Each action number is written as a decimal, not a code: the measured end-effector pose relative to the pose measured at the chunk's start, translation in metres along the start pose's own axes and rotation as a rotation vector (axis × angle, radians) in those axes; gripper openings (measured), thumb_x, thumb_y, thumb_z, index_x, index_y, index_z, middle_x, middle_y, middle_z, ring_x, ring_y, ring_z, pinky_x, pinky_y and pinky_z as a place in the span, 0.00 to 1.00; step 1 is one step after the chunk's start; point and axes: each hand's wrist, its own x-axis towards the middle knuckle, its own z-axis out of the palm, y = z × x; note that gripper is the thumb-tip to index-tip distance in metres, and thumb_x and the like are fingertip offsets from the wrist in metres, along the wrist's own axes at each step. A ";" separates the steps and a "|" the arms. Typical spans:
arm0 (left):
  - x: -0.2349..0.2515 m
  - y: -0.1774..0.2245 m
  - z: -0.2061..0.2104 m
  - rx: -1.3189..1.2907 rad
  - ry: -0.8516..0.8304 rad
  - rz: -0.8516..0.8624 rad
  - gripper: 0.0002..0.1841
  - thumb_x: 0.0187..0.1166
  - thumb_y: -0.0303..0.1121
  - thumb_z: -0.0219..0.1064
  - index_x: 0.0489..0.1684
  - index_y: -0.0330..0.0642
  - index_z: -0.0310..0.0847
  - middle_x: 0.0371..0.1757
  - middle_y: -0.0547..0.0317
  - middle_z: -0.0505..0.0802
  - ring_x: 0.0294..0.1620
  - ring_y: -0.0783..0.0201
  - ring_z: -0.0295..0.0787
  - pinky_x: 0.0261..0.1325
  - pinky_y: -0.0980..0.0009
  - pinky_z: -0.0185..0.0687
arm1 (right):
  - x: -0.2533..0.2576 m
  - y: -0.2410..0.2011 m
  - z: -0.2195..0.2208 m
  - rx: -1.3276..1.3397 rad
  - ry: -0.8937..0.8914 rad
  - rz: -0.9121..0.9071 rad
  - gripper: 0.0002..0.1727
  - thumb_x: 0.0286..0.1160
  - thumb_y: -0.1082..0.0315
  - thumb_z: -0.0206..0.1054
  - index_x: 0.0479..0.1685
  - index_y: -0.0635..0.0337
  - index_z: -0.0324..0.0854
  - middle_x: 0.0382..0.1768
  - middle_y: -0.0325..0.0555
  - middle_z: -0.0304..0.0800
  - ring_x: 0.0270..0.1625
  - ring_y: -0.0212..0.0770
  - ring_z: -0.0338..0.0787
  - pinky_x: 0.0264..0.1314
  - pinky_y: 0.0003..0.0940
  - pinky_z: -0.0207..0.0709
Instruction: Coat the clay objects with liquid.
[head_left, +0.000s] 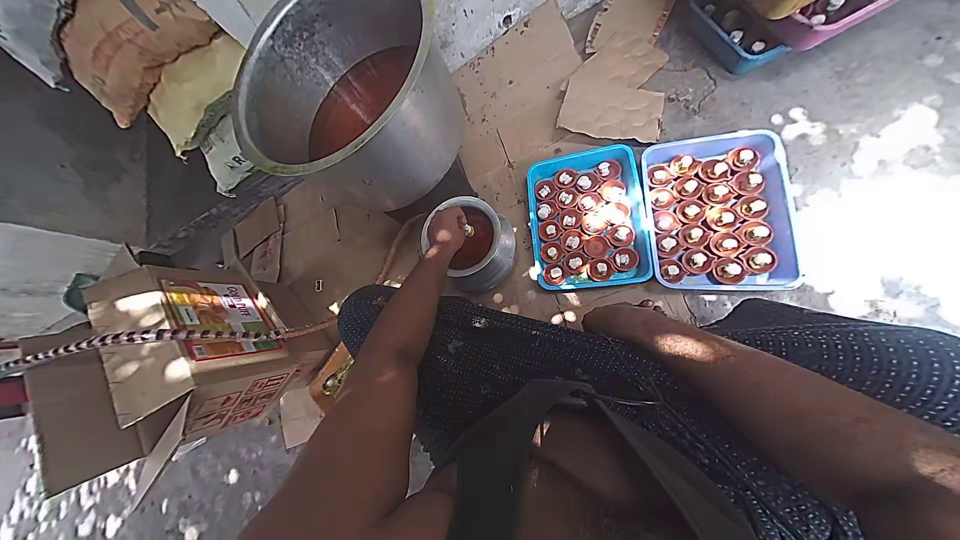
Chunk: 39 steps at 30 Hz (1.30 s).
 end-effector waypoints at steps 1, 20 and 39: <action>0.000 -0.001 0.004 0.013 -0.026 0.003 0.13 0.69 0.29 0.75 0.51 0.44 0.90 0.53 0.47 0.95 0.61 0.44 0.91 0.65 0.37 0.84 | 0.001 0.000 -0.001 -0.010 0.000 -0.015 0.10 0.85 0.63 0.60 0.46 0.55 0.86 0.47 0.55 0.92 0.54 0.59 0.93 0.50 0.66 0.84; 0.000 -0.006 0.028 0.185 -0.207 0.022 0.13 0.62 0.29 0.80 0.46 0.45 0.91 0.55 0.44 0.94 0.63 0.41 0.90 0.62 0.36 0.84 | -0.042 -0.012 -0.030 0.048 -0.054 -0.041 0.13 0.89 0.67 0.57 0.56 0.65 0.84 0.57 0.64 0.90 0.62 0.66 0.90 0.59 0.71 0.80; 0.001 -0.004 0.029 0.227 -0.242 -0.002 0.15 0.62 0.31 0.82 0.47 0.46 0.91 0.56 0.42 0.93 0.64 0.40 0.89 0.62 0.35 0.84 | 0.017 0.007 0.006 0.016 -0.002 -0.028 0.11 0.86 0.68 0.57 0.51 0.62 0.84 0.52 0.64 0.91 0.57 0.69 0.91 0.51 0.76 0.80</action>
